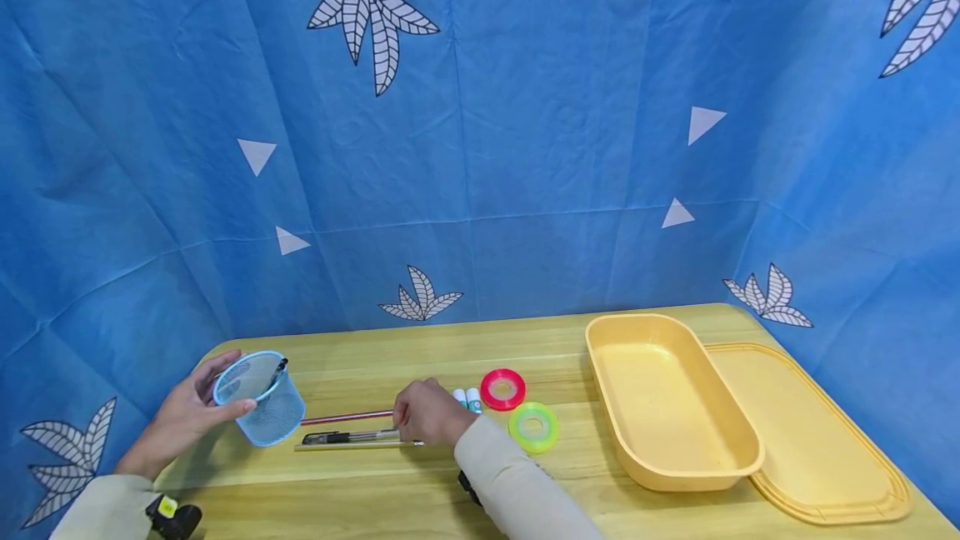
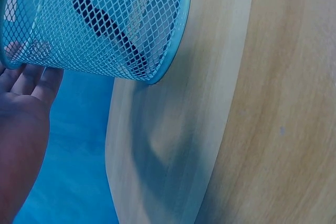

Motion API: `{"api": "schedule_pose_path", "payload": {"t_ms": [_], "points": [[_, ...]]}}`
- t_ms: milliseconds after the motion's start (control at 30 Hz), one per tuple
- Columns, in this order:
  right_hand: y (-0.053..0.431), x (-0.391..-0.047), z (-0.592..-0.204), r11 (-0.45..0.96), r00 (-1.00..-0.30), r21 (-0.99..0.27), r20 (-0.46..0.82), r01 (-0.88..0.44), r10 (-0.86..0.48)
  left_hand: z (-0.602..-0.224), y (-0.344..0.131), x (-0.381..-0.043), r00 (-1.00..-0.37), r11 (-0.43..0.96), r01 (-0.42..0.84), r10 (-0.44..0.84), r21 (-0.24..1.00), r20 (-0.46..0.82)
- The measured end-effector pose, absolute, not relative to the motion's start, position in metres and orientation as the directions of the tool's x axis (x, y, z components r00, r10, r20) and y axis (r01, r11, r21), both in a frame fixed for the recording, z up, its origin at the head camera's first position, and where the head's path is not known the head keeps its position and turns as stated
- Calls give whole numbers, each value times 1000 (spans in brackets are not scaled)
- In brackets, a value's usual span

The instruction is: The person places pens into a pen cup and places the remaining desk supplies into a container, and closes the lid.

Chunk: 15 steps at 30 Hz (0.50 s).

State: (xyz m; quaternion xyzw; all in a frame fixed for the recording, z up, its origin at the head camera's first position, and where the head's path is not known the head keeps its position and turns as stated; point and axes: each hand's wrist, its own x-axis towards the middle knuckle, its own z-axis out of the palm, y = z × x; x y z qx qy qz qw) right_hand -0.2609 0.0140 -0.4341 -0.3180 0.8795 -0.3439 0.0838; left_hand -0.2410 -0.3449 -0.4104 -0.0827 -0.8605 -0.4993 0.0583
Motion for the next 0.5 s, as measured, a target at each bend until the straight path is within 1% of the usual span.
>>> {"api": "schedule_pose_path", "payload": {"t_ms": [200,333,500], "points": [[20,-263,-429,496,-807,-751,83,-437,-584,-410,-345,-242,-984,520,178,77,835,161],[21,-266,-425,439,-820,-807,94,-395,-565,-411,-345,-242,-983,510,185,81,840,168],[20,-269,-419,359,-844,-884,69,-298,-532,-411,-345,-241,-979,491,202,87,848,183]]}}
